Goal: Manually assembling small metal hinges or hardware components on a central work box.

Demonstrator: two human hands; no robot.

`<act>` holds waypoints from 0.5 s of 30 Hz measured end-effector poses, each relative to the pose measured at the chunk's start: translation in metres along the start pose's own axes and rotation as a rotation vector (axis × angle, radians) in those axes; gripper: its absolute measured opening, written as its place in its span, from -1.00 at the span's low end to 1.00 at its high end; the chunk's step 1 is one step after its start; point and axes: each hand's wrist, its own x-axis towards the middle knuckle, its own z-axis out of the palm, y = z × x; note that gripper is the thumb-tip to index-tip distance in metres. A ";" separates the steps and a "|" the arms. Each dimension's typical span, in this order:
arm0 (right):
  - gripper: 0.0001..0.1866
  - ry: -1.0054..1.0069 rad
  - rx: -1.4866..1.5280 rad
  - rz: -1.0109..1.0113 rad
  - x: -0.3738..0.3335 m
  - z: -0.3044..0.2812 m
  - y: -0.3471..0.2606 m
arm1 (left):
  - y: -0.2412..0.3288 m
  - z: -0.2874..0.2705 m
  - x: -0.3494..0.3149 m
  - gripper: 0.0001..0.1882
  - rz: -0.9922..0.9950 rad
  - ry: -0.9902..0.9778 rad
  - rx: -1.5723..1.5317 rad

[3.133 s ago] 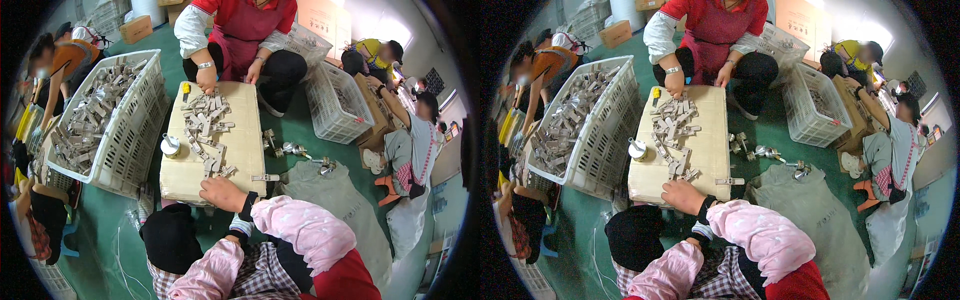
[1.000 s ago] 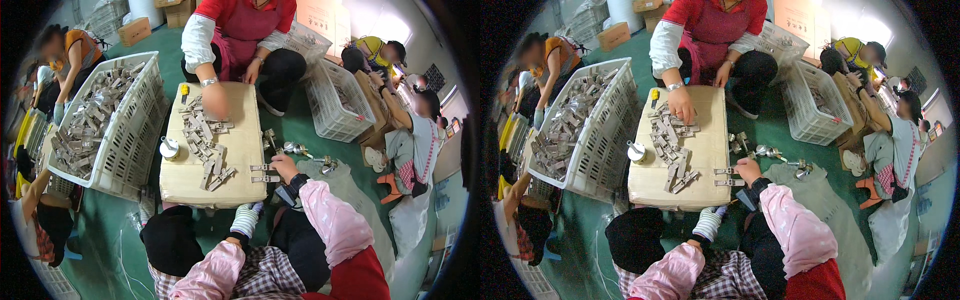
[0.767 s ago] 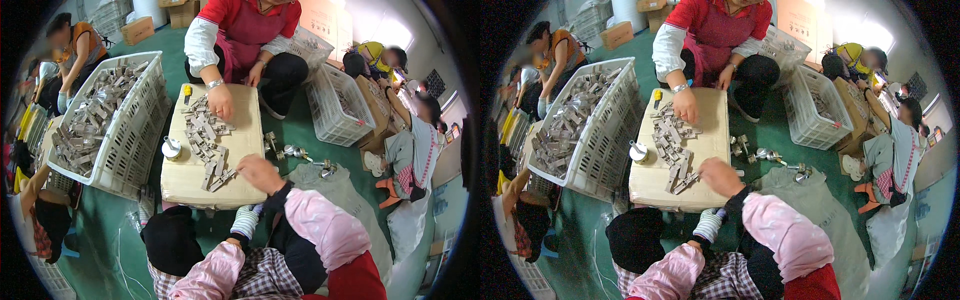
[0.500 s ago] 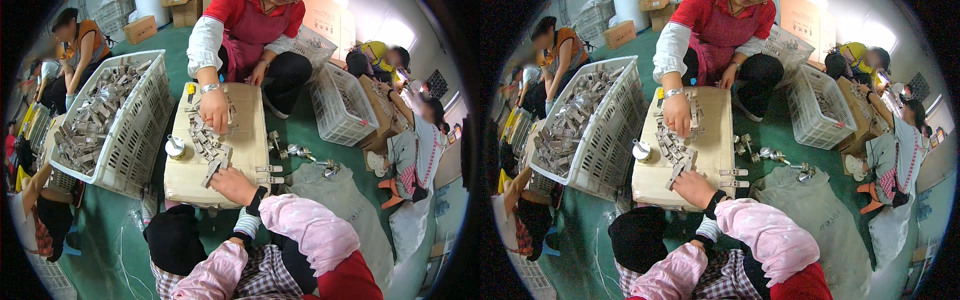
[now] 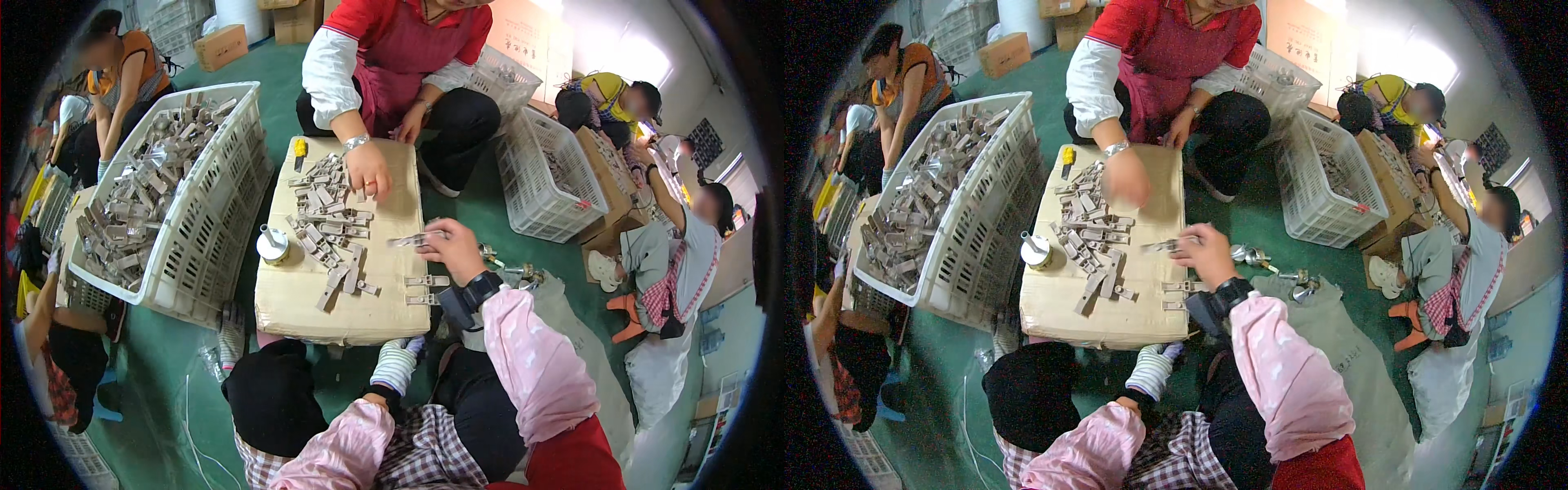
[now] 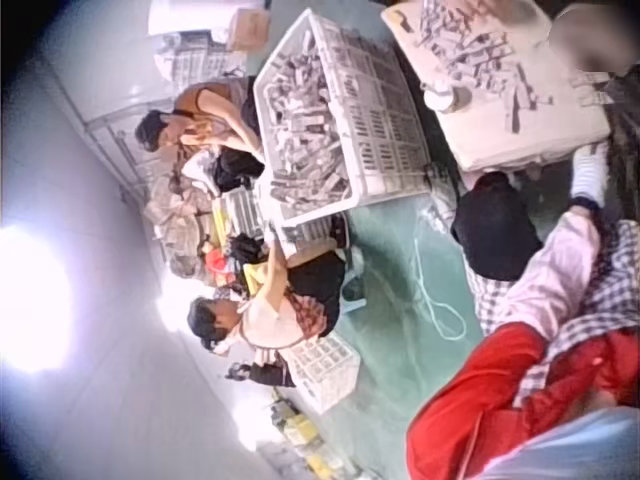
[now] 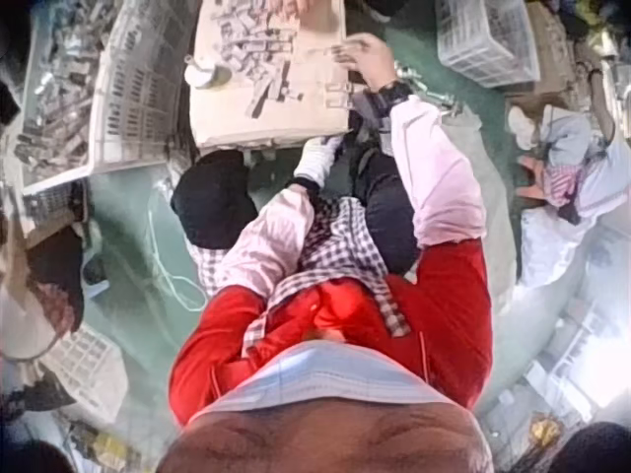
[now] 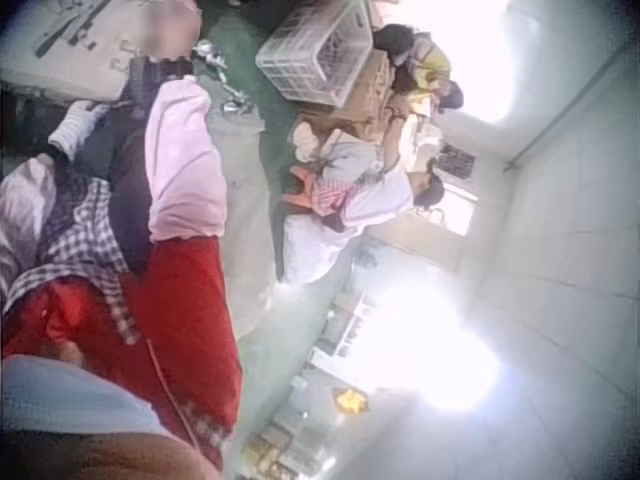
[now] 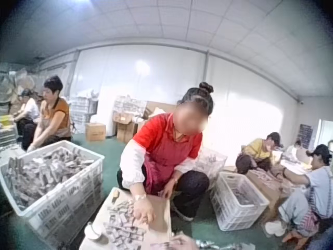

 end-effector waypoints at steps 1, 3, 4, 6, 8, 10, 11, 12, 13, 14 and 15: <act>-0.81 0.081 0.007 0.062 0.002 -0.016 0.008 | 0.002 0.001 0.000 -0.61 0.001 -0.005 -0.012; -0.82 0.153 -0.074 0.173 0.004 -0.038 0.020 | 0.006 0.002 -0.001 -0.62 0.003 -0.013 -0.035; -0.83 0.151 -0.098 0.185 0.005 -0.043 0.026 | 0.005 0.003 0.000 -0.63 -0.007 -0.008 -0.020; -0.85 0.147 -0.145 0.211 0.008 -0.050 0.039 | 0.002 0.004 0.001 -0.64 -0.031 0.005 0.013; -0.87 0.122 -0.102 0.172 0.011 -0.050 0.054 | -0.001 0.004 0.002 -0.65 -0.033 0.002 -0.054; -0.86 0.116 -0.077 0.123 0.015 -0.047 0.064 | -0.003 0.006 0.003 -0.66 -0.006 0.009 -0.088; -0.86 0.110 -0.098 0.133 0.015 -0.048 0.068 | -0.004 0.007 0.003 -0.66 0.023 0.018 -0.088; -0.87 0.104 -0.120 0.143 0.016 -0.050 0.070 | -0.005 0.007 0.003 -0.67 0.051 0.028 -0.088; -0.87 0.096 -0.142 0.154 0.017 -0.049 0.071 | -0.001 0.006 0.001 -0.67 0.021 0.018 -0.089; -0.87 0.098 -0.121 0.164 0.017 -0.049 0.072 | 0.004 0.005 -0.001 -0.67 -0.009 0.008 -0.089; -0.87 0.100 -0.103 0.172 0.017 -0.048 0.071 | 0.007 0.004 -0.002 -0.67 -0.037 -0.001 -0.092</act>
